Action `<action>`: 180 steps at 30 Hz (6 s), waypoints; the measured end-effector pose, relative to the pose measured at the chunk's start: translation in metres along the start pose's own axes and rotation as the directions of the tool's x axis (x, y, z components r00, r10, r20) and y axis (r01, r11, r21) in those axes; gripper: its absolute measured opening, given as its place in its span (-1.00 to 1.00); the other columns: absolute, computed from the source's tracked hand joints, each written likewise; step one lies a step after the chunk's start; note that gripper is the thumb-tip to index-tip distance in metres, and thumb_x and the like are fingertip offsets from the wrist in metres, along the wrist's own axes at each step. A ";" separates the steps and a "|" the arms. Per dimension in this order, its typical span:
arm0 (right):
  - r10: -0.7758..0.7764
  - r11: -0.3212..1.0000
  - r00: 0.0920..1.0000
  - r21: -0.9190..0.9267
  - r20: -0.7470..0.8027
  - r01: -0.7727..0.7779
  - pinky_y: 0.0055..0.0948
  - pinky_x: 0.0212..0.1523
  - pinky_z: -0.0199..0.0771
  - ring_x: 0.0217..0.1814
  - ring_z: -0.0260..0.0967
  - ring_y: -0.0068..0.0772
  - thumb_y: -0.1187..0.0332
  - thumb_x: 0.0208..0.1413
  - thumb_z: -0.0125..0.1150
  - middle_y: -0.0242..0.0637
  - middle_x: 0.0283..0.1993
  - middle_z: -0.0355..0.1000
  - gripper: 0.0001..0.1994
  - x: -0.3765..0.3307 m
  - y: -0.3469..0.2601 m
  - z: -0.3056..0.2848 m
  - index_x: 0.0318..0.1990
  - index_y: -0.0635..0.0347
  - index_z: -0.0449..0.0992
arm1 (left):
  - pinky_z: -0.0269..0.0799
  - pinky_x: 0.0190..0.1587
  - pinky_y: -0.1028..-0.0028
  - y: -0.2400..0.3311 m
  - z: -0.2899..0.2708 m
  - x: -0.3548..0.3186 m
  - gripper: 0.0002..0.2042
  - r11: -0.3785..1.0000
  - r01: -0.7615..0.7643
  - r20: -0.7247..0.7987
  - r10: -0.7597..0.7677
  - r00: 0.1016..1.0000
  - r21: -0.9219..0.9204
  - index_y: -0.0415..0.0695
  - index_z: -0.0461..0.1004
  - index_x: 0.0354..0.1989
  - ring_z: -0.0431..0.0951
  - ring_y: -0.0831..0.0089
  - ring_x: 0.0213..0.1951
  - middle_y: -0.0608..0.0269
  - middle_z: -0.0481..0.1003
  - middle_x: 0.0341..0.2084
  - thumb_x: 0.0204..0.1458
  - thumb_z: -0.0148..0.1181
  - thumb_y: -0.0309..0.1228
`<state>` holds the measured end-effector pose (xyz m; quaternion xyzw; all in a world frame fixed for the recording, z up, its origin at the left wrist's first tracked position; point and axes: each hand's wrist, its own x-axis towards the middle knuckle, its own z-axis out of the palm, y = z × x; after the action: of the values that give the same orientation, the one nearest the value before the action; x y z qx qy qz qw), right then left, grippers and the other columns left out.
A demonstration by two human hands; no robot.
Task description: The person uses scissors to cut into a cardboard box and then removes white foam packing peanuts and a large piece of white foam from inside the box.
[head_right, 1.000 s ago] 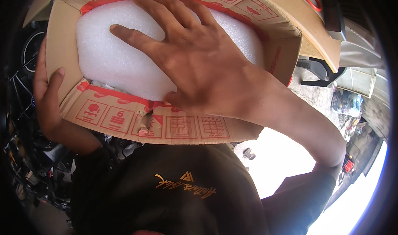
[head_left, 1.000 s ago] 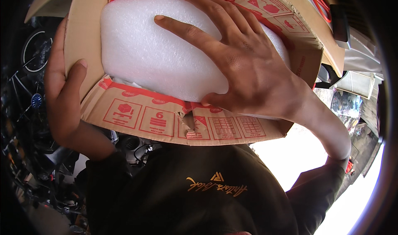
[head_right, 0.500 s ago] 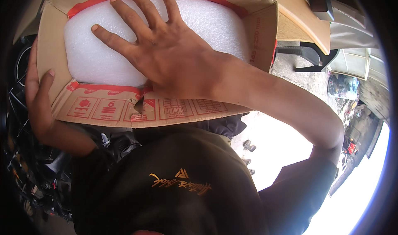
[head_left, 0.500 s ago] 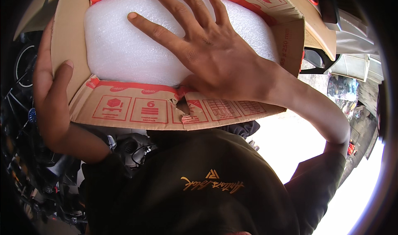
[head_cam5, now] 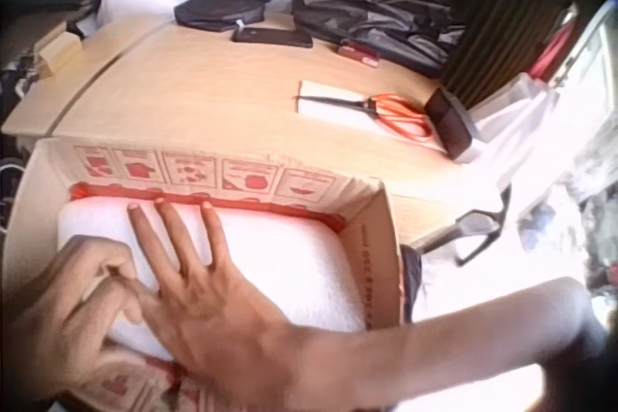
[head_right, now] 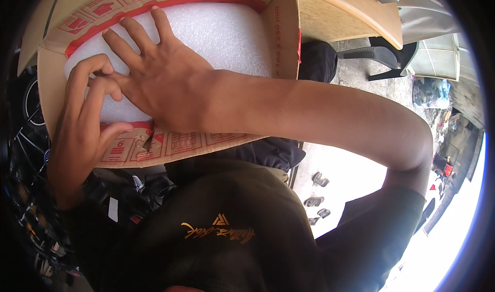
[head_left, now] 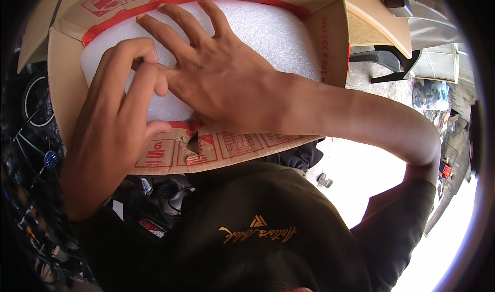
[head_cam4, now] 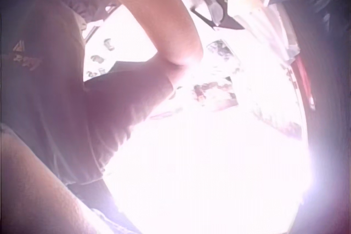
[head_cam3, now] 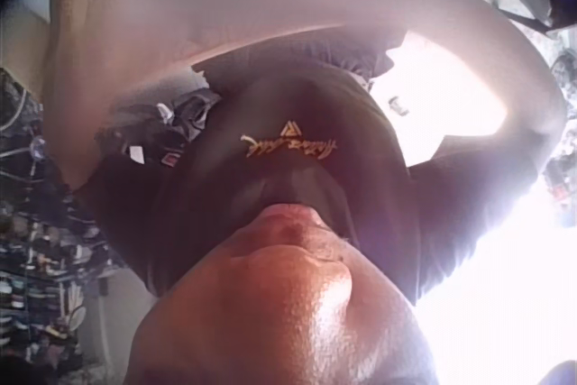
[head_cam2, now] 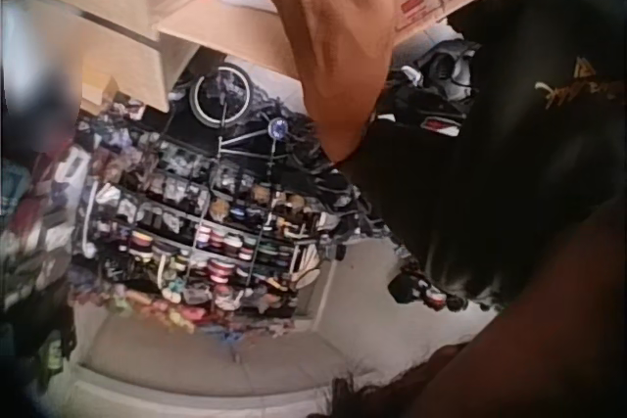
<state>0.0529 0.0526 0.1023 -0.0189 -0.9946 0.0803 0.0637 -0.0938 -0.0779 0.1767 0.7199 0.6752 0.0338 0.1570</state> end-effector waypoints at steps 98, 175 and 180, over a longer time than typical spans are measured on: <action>0.705 -0.476 0.676 0.563 -0.214 0.675 -0.28 0.55 -0.02 0.54 0.06 -0.17 0.46 0.14 -0.20 0.02 0.48 0.12 -0.33 -0.047 0.028 -0.016 0.46 0.46 0.04 | -0.15 0.48 -0.28 0.013 0.056 0.070 -0.76 0.778 -0.552 -0.137 0.608 0.782 0.302 0.09 0.67 -0.31 0.39 0.45 0.28 0.38 0.57 -0.04 0.16 0.03 -0.23; 0.861 0.105 0.474 0.977 -0.183 0.186 -0.47 0.30 0.15 0.25 0.25 -0.33 0.40 0.07 -0.11 -0.14 0.24 0.34 -0.39 -0.048 0.027 -0.005 0.33 0.43 0.28 | 0.08 0.42 0.01 -0.009 0.027 0.080 -0.04 0.933 -0.358 -0.086 0.361 0.929 0.042 -0.24 0.20 0.40 0.20 -0.07 0.37 -0.19 0.22 0.34 -0.11 0.44 0.09; 0.878 0.104 0.449 0.982 -0.165 0.157 -0.43 0.34 0.11 0.33 0.22 -0.34 0.30 0.28 -0.12 -0.12 0.29 0.33 -0.47 -0.062 0.035 0.007 0.33 0.45 0.26 | 0.10 0.45 0.00 -0.032 0.011 0.040 0.06 0.979 -0.137 -0.031 0.143 0.989 0.148 -0.12 0.08 0.49 0.11 -0.06 0.45 -0.10 0.12 0.44 -0.16 0.50 0.06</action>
<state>0.1148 0.0830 0.0824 -0.3045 -0.5202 0.6553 0.4553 -0.1181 -0.0397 0.1517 0.7743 0.6267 0.0104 0.0871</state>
